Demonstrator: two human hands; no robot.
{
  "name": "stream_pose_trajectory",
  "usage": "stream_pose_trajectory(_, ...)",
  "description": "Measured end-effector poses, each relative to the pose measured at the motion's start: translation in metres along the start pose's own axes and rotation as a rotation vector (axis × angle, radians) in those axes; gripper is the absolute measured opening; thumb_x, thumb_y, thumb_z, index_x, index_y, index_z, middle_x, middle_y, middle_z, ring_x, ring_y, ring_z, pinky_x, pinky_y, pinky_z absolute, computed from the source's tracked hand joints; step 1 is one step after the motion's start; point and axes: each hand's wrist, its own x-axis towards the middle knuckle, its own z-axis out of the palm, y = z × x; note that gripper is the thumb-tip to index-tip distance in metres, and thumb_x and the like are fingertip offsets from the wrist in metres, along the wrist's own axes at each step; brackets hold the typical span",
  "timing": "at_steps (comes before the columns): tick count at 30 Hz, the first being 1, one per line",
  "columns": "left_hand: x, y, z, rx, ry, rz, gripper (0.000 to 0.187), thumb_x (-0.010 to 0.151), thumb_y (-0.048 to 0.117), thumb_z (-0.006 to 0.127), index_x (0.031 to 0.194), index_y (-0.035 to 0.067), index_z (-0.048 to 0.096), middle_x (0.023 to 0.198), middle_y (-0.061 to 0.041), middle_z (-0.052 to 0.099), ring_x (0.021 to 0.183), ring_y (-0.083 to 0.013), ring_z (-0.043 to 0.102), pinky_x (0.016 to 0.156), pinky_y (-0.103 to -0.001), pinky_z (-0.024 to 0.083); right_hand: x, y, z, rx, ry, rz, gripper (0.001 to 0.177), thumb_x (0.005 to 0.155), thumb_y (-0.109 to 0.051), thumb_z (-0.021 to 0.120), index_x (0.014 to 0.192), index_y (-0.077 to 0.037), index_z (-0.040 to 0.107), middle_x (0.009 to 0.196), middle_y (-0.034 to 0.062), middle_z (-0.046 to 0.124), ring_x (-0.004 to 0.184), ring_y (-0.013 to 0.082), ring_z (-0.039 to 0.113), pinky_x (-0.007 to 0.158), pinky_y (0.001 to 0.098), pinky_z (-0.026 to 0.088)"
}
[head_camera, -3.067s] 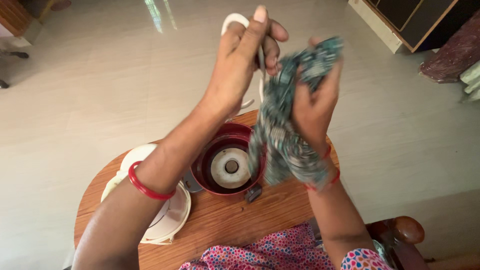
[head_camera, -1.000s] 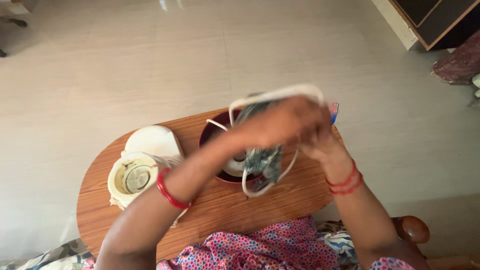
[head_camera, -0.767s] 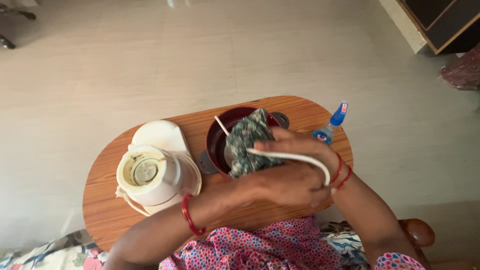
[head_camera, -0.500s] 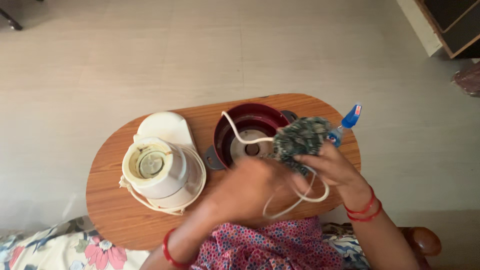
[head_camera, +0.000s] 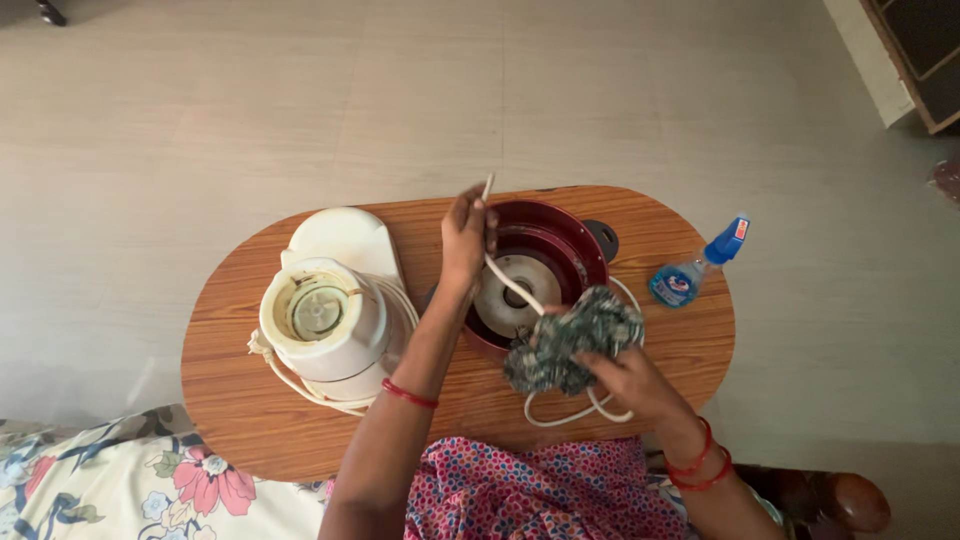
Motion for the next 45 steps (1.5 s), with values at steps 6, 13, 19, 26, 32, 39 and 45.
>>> stream_pose_trajectory(6,-0.053,0.039,0.025,0.155,-0.282,0.249,0.038,0.111,0.013,0.044,0.145,-0.003,0.048,0.074,0.001,0.053,0.054,-0.0058,0.047,0.045,-0.022,0.041,0.022,0.003,-0.039,0.422,0.689,0.195,0.032,0.106,-0.023,0.060,0.123,0.004,0.062,0.115,0.0122,0.074,0.101,0.0249,0.072,0.086,0.0423,0.062)
stream_pose_trajectory(13,-0.179,0.040,0.033,0.751,-0.966,0.759,0.042,0.093,0.003,0.062,0.135,-0.004,0.061,0.088,-0.015,0.070,0.067,-0.0220,0.069,0.057,-0.036,0.057,0.047,-0.058,-0.029,0.726,0.490,0.086,0.049,0.097,-0.042,0.057,0.126,-0.002,0.063,0.110,0.0112,0.075,0.097,0.0197,0.076,0.084,0.0376,0.064)
stream_pose_trajectory(19,-0.171,0.064,0.021,0.833,-0.818,0.562,0.047,0.098,0.032,0.064,0.132,0.000,0.063,0.069,-0.009,0.066,0.054,-0.0210,0.064,0.054,-0.039,0.055,0.031,-0.011,-0.038,0.364,0.563,-0.046,0.040,0.105,-0.033,0.066,0.121,0.003,0.060,0.102,0.0142,0.071,0.080,0.0204,0.067,0.070,0.0358,0.059)
stream_pose_trajectory(26,-0.147,0.060,0.062,0.710,-0.295,0.557,0.056,0.113,0.038,0.045,0.148,-0.006,0.043,0.133,-0.028,0.057,0.123,-0.0386,0.058,0.106,-0.046,0.047,0.014,0.004,0.011,-0.225,0.624,-0.325,0.047,0.109,-0.036,0.060,0.138,0.000,0.057,0.123,0.0111,0.068,0.109,0.0169,0.066,0.093,0.0310,0.057)
stream_pose_trajectory(32,-0.154,0.049,0.078,0.594,-0.238,0.424,0.050,0.109,0.037,0.048,0.139,-0.003,0.047,0.128,-0.026,0.058,0.117,-0.0357,0.060,0.101,-0.045,0.048,0.019,-0.046,0.051,-0.072,0.512,-0.565,0.066,0.111,-0.052,0.031,0.154,-0.002,0.039,0.156,0.0123,0.045,0.141,0.0172,0.049,0.119,0.0318,0.040)
stream_pose_trajectory(39,-0.178,0.043,0.079,0.559,-0.313,0.579,0.046,0.115,0.041,0.046,0.132,-0.001,0.052,0.138,-0.024,0.049,0.131,-0.0338,0.051,0.114,-0.044,0.043,0.033,-0.051,0.028,-0.033,0.896,-0.432,0.046,0.110,-0.024,0.061,0.146,0.004,0.053,0.147,0.0136,0.059,0.116,0.0162,0.062,0.099,0.0309,0.054)
stream_pose_trajectory(45,-0.167,0.033,0.074,-0.038,-0.226,0.061,0.063,0.114,0.054,0.035,0.138,-0.001,0.054,0.127,-0.013,0.059,0.119,-0.0207,0.055,0.107,-0.036,0.045,0.006,-0.036,0.057,-0.575,0.809,-0.597,0.031,0.101,-0.016,0.063,0.129,-0.002,0.063,0.129,0.0117,0.059,0.114,0.0227,0.063,0.098,0.0344,0.056)
